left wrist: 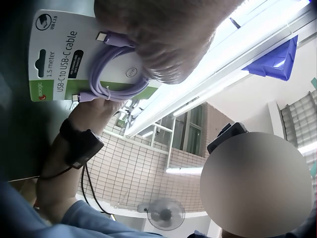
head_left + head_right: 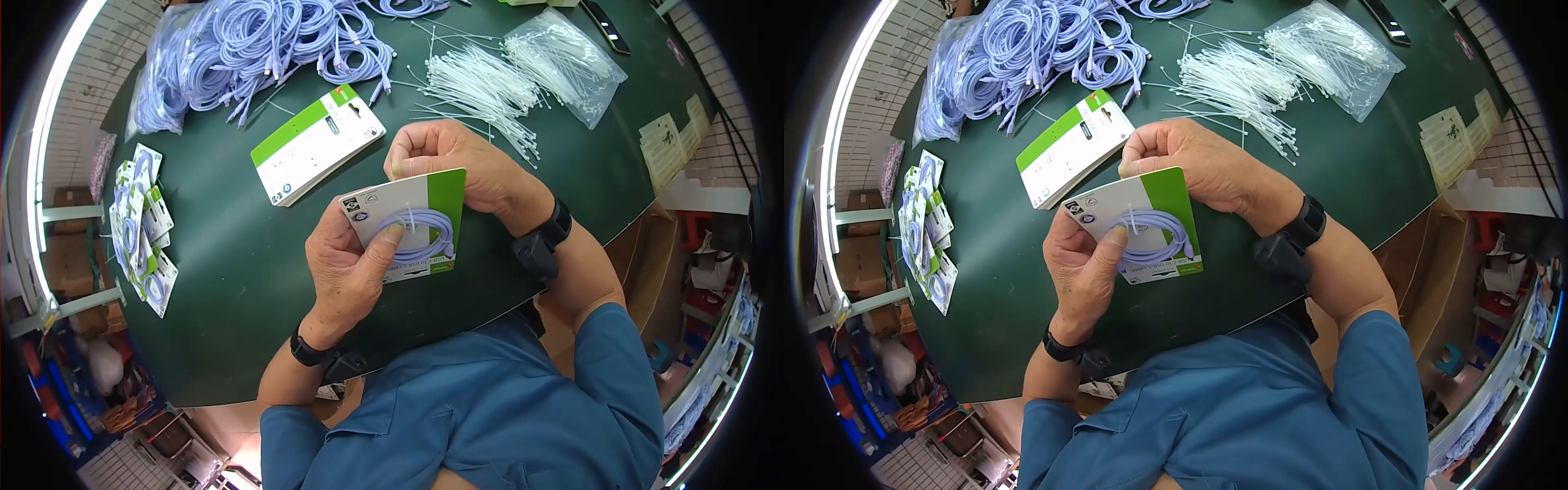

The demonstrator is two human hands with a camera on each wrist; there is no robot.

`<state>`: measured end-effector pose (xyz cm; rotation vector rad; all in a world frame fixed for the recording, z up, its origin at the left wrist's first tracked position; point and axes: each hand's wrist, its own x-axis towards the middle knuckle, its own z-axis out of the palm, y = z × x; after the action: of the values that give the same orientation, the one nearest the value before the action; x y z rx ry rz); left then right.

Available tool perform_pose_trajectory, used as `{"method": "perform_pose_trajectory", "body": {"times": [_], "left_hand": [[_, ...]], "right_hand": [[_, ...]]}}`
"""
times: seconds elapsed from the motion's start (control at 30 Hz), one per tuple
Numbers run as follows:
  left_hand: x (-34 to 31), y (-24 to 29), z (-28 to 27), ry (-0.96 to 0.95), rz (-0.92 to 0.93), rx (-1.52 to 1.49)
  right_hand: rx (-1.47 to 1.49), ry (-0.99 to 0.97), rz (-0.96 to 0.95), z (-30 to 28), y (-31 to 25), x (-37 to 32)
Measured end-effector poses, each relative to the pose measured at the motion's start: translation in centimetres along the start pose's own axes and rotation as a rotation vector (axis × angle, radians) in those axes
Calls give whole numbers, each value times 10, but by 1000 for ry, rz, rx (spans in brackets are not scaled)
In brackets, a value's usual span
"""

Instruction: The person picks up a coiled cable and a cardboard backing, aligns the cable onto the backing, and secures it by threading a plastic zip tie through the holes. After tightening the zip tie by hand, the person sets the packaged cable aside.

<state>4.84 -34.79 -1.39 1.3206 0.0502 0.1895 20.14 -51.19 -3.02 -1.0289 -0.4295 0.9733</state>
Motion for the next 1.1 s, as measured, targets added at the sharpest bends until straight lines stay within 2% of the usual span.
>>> {"method": "perform_pose_trajectory", "body": {"times": [0.07, 0.23, 0.33, 0.53, 0.6, 0.63, 0.73, 0.87, 0.9, 0.97, 1.0, 1.07, 1.1], "left_hand": [[0, 0, 0, -3, -1, 16], [-1, -2, -4, -29, 23, -3], [-2, 1, -4, -4, 9, -10], [2, 2, -3, 34, 7, -20], [5, -1, -10, 74, -84, 63], [5, -3, -11, 92, -132, 105], [10, -7, -13, 147, -118, 14], [20, -5, -18, 232, -90, -146], [24, -5, -19, 257, -90, -206], [30, -7, -23, 285, -36, -213], [32, -8, -24, 302, -17, -212], [33, -8, -26, 323, 7, -217], [32, -7, -26, 301, 19, -191]], "right_hand": [[-156, 110, -58, -1, -2, 2], [-327, 172, -185, 6, 5, 1], [-549, 248, -290, 16, 2, -1], [-680, 272, -308, 16, 11, 2], [-729, 273, -353, 13, 15, 4], [-733, 258, -334, 12, 16, 2], [-611, 498, -405, 7, 10, 4], [-420, 571, -423, 9, -2, 3], [-438, 543, -439, 14, -2, 2], [-468, 306, -307, 25, 4, -5], [-482, 290, -315, 29, 7, -7], [-595, 127, -217, 36, 11, -9], [-602, 121, -217, 37, 9, -7]]}}
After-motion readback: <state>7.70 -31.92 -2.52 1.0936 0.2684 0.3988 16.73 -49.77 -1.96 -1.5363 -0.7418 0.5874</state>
